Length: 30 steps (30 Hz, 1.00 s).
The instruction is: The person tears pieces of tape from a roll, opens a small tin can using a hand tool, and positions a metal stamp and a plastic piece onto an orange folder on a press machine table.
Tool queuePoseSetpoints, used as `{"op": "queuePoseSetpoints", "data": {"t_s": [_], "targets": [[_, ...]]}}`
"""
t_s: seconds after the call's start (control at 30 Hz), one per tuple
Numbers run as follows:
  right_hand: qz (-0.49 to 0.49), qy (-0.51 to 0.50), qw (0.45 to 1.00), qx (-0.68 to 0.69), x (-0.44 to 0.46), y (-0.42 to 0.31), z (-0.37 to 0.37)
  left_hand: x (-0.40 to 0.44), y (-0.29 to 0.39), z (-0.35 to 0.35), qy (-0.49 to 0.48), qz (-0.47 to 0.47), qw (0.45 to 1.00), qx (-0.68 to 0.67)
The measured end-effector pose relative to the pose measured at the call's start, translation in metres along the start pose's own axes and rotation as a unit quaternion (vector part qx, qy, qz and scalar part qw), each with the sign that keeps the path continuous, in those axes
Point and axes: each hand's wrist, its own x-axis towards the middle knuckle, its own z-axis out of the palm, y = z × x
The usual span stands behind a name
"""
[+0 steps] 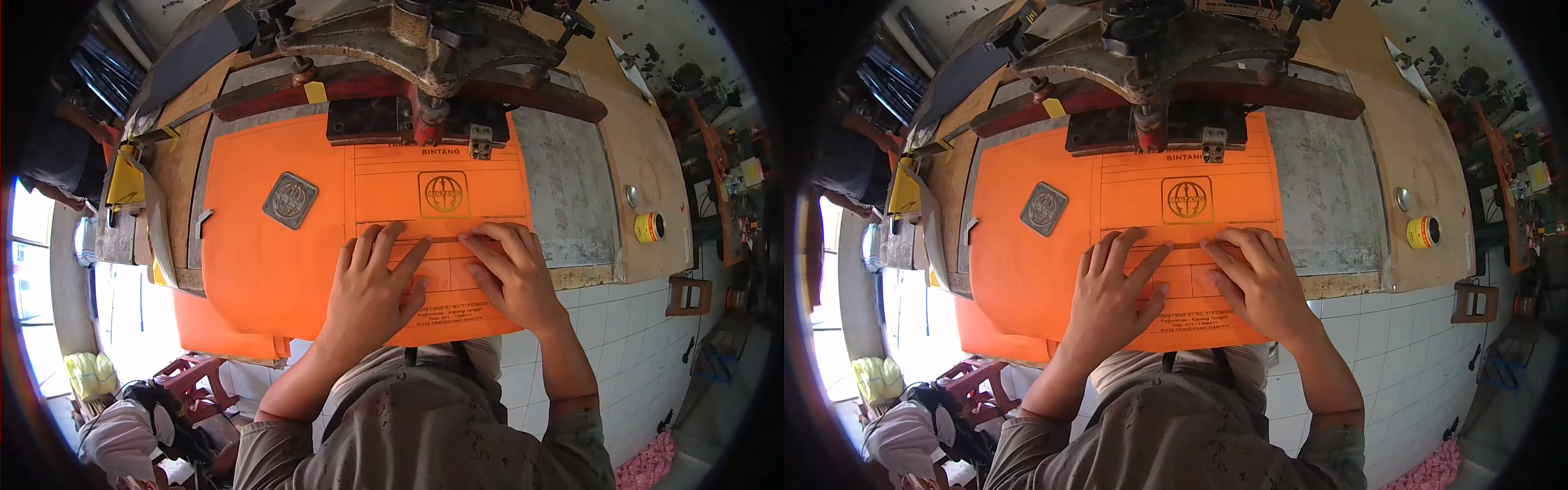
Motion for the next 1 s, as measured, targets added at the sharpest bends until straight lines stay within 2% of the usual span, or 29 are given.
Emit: {"op": "queuePoseSetpoints", "data": {"t_s": [1.0], "targets": [[0.007, 0.003, 1.000, 0.017, -0.0011, 0.0016, 0.0017, 0.0015, -0.0022, -0.0022, -0.004, 0.019, 1.000, 0.011]]}}
